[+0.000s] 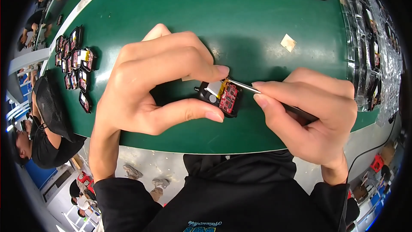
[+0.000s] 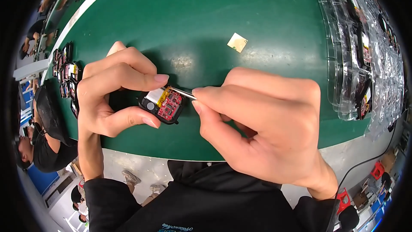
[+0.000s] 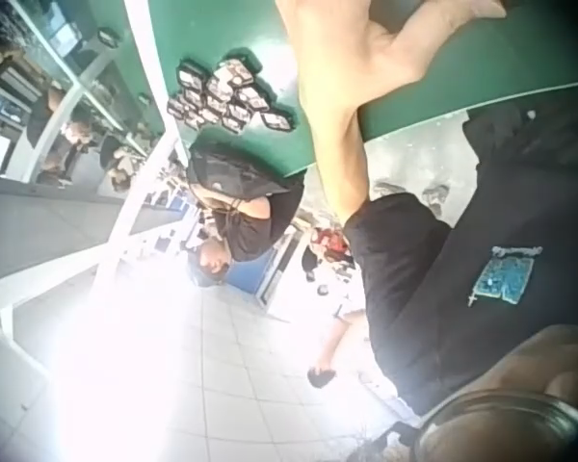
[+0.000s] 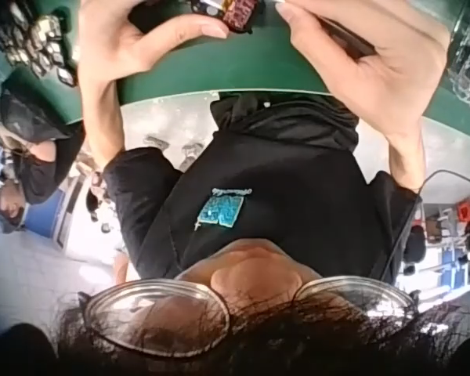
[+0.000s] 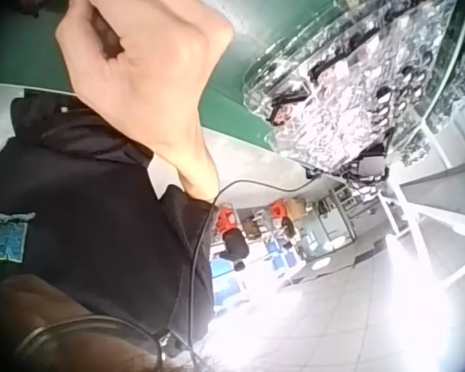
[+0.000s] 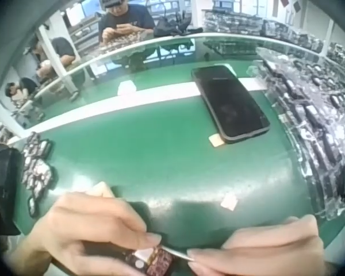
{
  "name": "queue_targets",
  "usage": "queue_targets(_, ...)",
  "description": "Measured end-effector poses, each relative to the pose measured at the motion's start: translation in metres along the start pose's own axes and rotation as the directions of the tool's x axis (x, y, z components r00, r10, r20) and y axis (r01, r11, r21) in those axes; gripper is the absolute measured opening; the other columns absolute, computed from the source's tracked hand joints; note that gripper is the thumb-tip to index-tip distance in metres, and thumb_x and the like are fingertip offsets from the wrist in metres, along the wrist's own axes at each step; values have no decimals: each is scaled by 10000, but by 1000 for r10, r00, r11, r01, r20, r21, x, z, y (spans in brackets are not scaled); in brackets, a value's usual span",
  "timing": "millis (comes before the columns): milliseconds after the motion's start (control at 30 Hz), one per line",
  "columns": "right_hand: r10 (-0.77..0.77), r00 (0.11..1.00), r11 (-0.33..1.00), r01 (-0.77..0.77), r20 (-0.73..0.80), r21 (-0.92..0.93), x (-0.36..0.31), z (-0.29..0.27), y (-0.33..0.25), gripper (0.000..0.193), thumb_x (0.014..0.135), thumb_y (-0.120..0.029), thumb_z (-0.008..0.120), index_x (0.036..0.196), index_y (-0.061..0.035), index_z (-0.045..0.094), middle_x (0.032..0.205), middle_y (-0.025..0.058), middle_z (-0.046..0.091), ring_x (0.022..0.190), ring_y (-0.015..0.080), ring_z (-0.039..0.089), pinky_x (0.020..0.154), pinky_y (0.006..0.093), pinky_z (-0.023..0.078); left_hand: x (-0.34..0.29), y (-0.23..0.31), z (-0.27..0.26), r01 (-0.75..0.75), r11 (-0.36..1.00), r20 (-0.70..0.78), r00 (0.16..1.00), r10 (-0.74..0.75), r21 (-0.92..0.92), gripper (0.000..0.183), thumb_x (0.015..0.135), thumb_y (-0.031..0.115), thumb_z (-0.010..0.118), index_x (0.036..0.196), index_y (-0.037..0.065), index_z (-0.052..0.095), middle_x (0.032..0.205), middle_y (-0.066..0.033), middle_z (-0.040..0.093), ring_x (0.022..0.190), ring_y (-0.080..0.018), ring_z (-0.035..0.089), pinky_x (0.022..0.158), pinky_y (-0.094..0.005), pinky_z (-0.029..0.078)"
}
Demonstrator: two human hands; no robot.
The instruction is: Assembling internal components of a small electronic device, likely a smartwatch, using tweezers.
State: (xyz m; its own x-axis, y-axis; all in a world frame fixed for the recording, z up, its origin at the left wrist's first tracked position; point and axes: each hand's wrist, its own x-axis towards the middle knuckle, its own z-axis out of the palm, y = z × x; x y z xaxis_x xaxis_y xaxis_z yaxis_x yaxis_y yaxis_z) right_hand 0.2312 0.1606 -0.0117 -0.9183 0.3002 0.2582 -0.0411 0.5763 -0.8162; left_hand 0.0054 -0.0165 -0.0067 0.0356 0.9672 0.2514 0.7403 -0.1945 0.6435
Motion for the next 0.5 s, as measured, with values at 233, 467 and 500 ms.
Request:
queue_targets(233, -28, 1000, 1000, 28, -11, -2, -1, 2, 3, 205, 825, 92, 837, 1014, 21, 871, 680, 44, 689, 512, 71, 526, 473, 251, 327, 2, 7, -1, 19, 998, 37, 999, -21, 54, 589, 714, 450, 969, 1063, -6, 837, 881, -107, 770, 743, -220, 659, 719, -355, 385)
queue_targets(467, 13, 1000, 1000, -13, 1, -6, -1, -2, 0, 205, 821, 86, 844, 1013, 20, 871, 677, 38, 683, 507, 61, 510, 474, 246, 318, 2, 6, 1, 21, 998, 28, 999, -23, 51, 580, 725, 459, 958, 1056, -3, 839, 887, -101, 781, 753, -222, 668, 722, -356, 388)
queue_targets(500, 1, 1000, 1000, -2, -2, -9, -2, -2, 0, 205, 819, 88, 844, 1011, 20, 871, 678, 39, 685, 509, 64, 515, 474, 247, 320, 2, 6, 0, 17, 999, 24, 1000, -18, 46, 578, 726, 457, 958, 1054, -4, 838, 888, -101, 783, 755, -222, 670, 723, -355, 388)
